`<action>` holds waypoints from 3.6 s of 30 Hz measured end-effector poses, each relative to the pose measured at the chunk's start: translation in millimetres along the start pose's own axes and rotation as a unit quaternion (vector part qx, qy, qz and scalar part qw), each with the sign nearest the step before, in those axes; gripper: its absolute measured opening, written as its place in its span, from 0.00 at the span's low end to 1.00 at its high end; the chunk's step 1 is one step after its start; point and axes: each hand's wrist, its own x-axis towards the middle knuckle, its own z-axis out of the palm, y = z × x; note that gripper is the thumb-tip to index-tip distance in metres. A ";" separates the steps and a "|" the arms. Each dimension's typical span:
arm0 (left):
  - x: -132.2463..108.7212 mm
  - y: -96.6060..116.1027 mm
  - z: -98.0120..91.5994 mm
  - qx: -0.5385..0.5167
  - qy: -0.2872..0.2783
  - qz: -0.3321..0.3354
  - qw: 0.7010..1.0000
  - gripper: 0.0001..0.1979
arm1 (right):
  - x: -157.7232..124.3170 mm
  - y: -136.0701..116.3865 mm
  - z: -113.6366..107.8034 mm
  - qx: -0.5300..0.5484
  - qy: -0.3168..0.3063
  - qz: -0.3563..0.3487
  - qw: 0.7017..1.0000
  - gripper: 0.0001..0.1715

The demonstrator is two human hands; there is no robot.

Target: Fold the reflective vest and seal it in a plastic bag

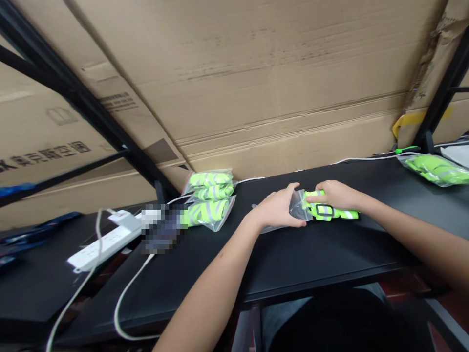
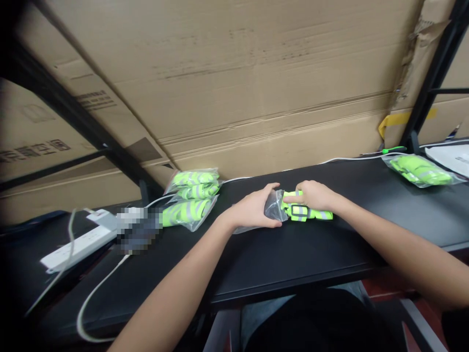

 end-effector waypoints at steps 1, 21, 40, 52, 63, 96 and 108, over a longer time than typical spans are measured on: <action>0.1 1.3 1.2 0.011 0.001 0.006 1.000 0.56 | -0.4 -0.3 0.7 0.002 -0.004 -0.002 1.000 0.30; 4.6 18.4 19.8 0.088 -0.011 0.086 0.992 0.49 | 3.6 -7.7 -0.9 -0.026 -0.034 0.038 0.998 0.24; 10.1 29.7 28.0 0.111 0.044 0.029 0.992 0.54 | -9.0 -25.1 8.0 -0.120 0.044 0.003 0.992 0.22; 8.0 36.8 37.7 0.093 0.045 -0.001 0.995 0.42 | -10.3 -10.7 22.2 0.034 0.057 -0.150 0.986 0.23; 7.7 42.0 45.3 0.138 0.053 -0.014 0.989 0.32 | -17.9 12.4 30.2 0.072 0.191 -0.118 0.972 0.15; 6.5 32.2 39.3 0.146 0.044 0.001 0.988 0.50 | -52.0 36.2 17.3 0.021 -0.062 -0.192 0.979 0.31; 13.5 31.3 45.0 0.161 0.126 0.020 0.979 0.52 | -32.6 24.9 22.6 0.194 0.045 -0.149 0.968 0.35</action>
